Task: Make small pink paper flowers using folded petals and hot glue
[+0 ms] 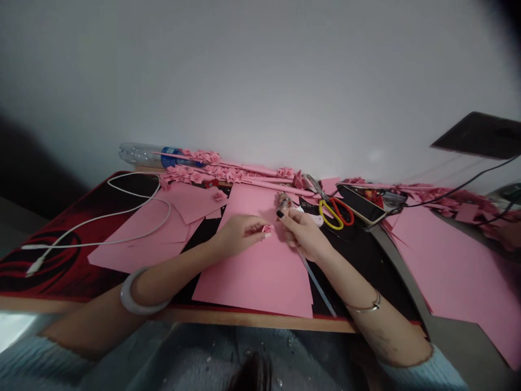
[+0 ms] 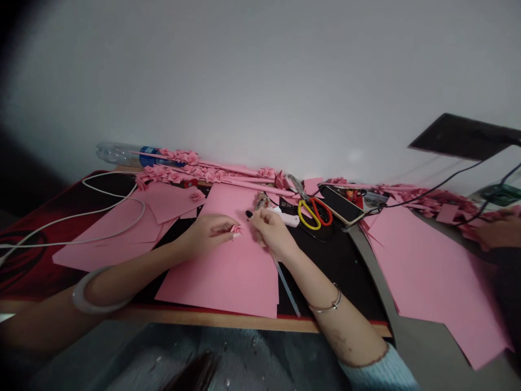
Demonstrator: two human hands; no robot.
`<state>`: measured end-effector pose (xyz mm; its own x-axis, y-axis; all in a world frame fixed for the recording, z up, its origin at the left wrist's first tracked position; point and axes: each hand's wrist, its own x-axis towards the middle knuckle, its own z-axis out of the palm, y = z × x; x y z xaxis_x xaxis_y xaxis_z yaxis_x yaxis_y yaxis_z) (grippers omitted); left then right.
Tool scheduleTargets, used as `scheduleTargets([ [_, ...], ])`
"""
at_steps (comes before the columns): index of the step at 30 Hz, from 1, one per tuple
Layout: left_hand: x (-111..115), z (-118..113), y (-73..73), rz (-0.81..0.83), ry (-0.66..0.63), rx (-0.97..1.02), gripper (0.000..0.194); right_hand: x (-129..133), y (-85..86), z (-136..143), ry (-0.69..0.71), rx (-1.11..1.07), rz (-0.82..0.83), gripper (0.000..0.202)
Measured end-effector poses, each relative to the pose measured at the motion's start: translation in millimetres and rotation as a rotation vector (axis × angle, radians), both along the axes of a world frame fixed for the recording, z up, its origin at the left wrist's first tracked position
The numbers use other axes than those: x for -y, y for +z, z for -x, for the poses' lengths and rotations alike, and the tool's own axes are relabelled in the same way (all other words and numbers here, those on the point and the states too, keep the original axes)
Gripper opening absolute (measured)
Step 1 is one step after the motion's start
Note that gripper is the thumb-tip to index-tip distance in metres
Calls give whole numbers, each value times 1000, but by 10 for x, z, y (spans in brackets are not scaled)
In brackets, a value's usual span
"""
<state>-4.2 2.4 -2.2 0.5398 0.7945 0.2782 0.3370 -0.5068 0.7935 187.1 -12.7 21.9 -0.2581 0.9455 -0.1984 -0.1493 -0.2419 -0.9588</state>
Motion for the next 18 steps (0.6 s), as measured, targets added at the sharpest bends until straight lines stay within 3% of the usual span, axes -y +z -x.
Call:
scheduleTargets([
  [7,17,-28,-46,292,-56,133,17,10,-49,19,-13,252,-275,28],
  [11,9,-55,-106,433,-70,294,22,20,-61,18,-10,365,-313,19],
  [18,-2,-63,-63,564,-8,441,28,9,-90,18,-18,301,-293,30],
])
